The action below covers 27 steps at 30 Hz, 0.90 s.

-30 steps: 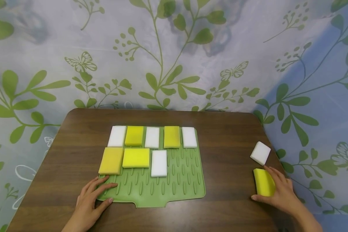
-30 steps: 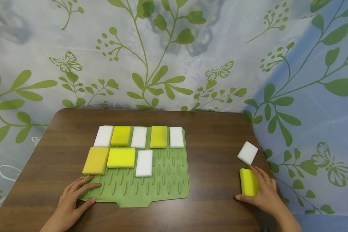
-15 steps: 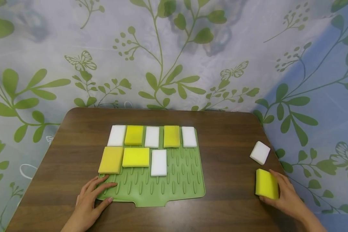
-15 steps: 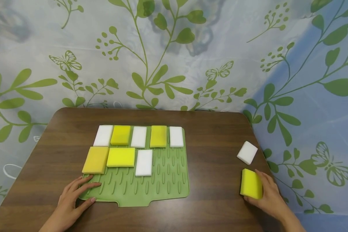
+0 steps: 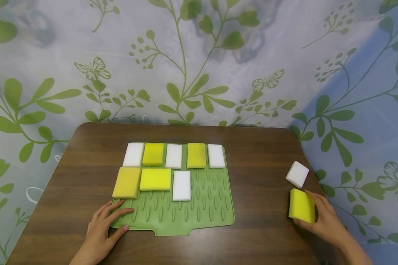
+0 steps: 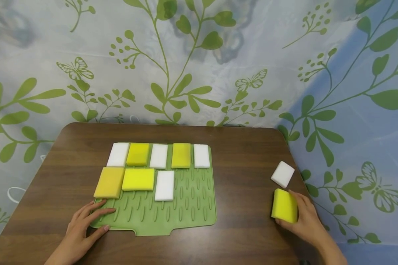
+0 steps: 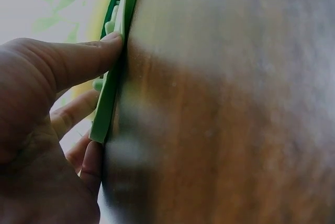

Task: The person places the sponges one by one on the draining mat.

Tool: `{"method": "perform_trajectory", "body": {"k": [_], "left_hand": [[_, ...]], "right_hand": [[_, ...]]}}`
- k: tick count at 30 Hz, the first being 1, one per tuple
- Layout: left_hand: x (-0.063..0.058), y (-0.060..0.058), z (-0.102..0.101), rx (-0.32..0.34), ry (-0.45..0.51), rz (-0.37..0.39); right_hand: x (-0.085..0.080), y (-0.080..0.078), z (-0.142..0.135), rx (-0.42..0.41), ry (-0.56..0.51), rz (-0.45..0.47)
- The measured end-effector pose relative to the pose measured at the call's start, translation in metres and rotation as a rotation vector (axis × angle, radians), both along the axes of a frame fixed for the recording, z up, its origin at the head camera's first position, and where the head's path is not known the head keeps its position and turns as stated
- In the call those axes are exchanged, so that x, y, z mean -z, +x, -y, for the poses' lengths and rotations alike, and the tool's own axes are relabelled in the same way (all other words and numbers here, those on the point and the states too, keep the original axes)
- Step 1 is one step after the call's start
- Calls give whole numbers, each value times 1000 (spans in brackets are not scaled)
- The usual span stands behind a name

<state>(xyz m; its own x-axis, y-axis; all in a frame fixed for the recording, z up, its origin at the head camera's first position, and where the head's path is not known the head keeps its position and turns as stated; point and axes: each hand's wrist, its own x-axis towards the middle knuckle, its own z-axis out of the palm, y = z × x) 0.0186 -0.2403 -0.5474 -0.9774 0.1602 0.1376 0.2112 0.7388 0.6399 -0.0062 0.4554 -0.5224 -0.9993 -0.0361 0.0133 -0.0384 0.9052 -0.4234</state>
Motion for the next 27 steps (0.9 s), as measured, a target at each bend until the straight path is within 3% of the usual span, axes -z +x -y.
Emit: {"method": "perform_trajectory", "body": {"k": [9, 27], "left_hand": [[-2, 1, -1, -6, -6, -5], [-1, 3, -2, -5, -11, 11]], "right_hand": [[-9, -11, 14, -16, 3, -3], [-19, -39, 62, -143, -27, -23]]}}
